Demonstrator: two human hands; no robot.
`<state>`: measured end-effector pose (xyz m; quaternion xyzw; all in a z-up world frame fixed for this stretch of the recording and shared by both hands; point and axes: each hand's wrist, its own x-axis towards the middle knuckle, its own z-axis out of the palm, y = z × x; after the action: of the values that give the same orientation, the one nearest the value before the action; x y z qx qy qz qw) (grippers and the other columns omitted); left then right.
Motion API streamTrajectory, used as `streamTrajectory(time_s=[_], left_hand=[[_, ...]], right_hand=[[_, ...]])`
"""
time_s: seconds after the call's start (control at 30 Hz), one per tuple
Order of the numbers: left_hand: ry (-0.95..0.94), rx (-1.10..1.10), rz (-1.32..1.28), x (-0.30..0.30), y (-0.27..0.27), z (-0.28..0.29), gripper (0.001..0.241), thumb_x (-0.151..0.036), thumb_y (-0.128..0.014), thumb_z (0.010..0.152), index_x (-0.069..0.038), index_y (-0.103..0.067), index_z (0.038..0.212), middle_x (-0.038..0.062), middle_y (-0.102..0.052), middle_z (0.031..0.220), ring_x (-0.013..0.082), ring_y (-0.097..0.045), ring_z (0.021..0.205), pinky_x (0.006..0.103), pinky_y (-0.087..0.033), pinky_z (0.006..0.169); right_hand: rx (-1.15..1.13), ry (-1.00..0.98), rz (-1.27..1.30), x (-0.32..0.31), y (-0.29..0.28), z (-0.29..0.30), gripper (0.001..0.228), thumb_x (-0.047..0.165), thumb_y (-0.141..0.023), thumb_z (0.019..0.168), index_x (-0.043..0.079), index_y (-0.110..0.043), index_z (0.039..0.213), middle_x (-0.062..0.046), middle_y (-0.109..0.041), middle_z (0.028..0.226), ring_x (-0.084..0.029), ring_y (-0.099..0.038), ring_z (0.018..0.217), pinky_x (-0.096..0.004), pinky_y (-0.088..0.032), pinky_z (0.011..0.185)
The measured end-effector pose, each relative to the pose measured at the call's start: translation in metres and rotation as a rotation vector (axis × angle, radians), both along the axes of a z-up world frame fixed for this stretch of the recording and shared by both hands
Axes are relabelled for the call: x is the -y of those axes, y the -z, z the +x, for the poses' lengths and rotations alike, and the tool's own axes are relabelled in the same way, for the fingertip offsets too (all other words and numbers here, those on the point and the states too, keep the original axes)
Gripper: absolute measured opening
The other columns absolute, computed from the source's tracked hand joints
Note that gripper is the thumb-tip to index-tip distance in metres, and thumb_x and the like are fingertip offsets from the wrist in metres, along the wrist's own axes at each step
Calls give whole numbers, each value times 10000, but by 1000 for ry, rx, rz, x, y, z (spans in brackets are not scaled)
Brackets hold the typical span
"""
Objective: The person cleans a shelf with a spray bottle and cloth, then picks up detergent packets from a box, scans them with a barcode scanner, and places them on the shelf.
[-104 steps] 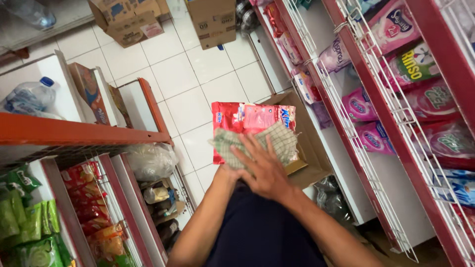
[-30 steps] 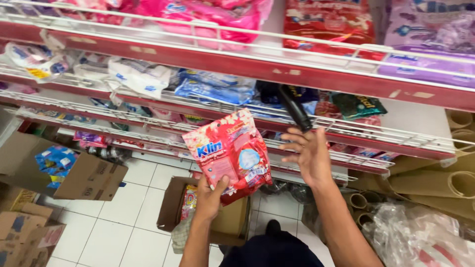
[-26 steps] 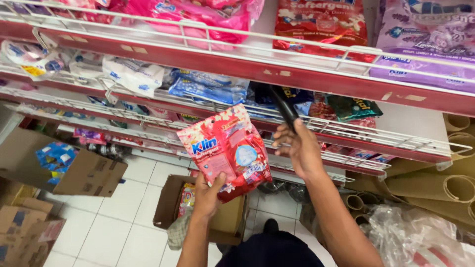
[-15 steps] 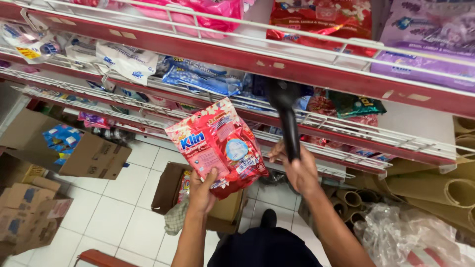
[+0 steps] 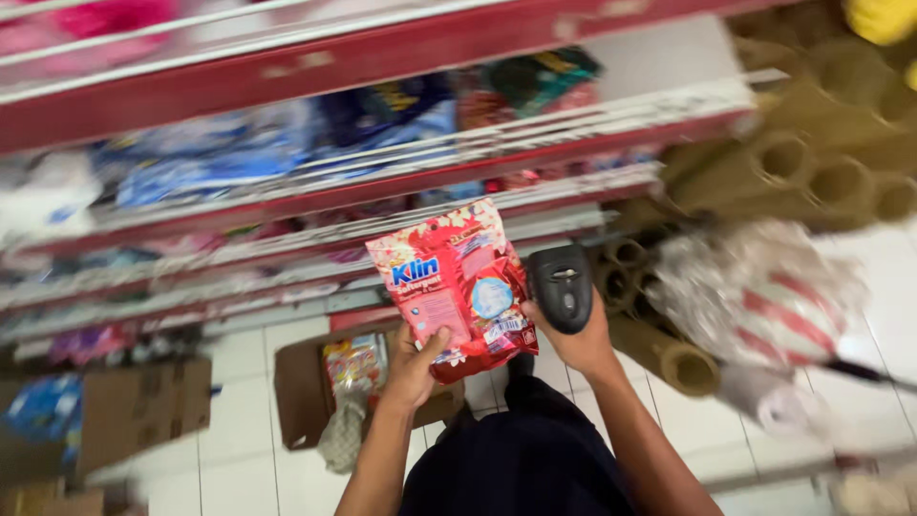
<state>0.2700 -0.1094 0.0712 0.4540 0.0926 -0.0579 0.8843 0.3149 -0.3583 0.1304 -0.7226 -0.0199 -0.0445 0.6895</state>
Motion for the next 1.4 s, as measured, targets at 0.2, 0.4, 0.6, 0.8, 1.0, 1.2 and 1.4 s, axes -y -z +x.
streamTrajectory(time_s=[0.2, 0.4, 0.6, 0.8, 1.0, 1.2, 1.4], left_hand=[[354, 162, 109, 68, -9, 27, 344, -68, -728, 961, -15, -635, 1288, 64, -723, 1196, 137, -676, 1075, 338, -548, 972], [595, 165, 200, 142, -38, 45, 408, -157, -694, 981, -7, -583, 1344, 84, -704, 1197, 145, -676, 1046, 349, -552, 944], [726, 189, 95, 205, -75, 34, 478, -194, -653, 977, -34, -515, 1405, 79, -663, 1279, 152, -634, 1145, 341, -518, 1001], [850, 510, 286, 229, -85, 27, 392, -190, -644, 1030, 4, -592, 1366, 93, -702, 1263, 142, -637, 1141, 320, -506, 1017], [840, 414, 206, 236, -83, 20, 422, -188, -634, 1023, -1, -559, 1394, 85, -681, 1277, 140, -630, 1144, 328, -504, 1015], [831, 257, 11, 222, -74, 22, 507, -149, -643, 1001, -20, -485, 1466, 88, -635, 1350, 159, -608, 1213, 342, -477, 1054], [818, 223, -7, 203, -66, 27, 495, -147, -632, 1014, -22, -490, 1472, 85, -624, 1380, 160, -591, 1251, 342, -461, 1083]], right_hand=[[-69, 409, 118, 38, -7, -51, 357, 64, -812, 836, 45, -577, 1104, 5, -656, 830, -52, -606, 636, -227, -506, 554], [100, 624, -161, 103, -5, -105, 251, 12, -808, 880, 3, -636, 1063, -18, -692, 913, -99, -656, 806, -271, -555, 726], [198, 830, 14, 130, -17, -141, 254, 40, -774, 893, -8, -680, 1125, -7, -721, 1024, -80, -670, 919, -258, -560, 812], [154, 962, -19, 141, -28, -158, 265, 37, -814, 886, 0, -676, 1108, -2, -685, 945, -78, -632, 826, -260, -540, 737], [110, 926, 154, 151, -22, -166, 283, 21, -770, 885, 27, -671, 1149, -2, -702, 1006, -85, -653, 893, -262, -547, 788], [144, 786, 235, 161, 2, -164, 291, 2, -756, 900, 21, -670, 1177, -17, -698, 1055, -121, -658, 952, -287, -546, 839], [65, 696, 252, 157, 16, -153, 335, -9, -778, 868, 16, -669, 1184, -25, -694, 1065, -129, -652, 963, -292, -543, 845]])
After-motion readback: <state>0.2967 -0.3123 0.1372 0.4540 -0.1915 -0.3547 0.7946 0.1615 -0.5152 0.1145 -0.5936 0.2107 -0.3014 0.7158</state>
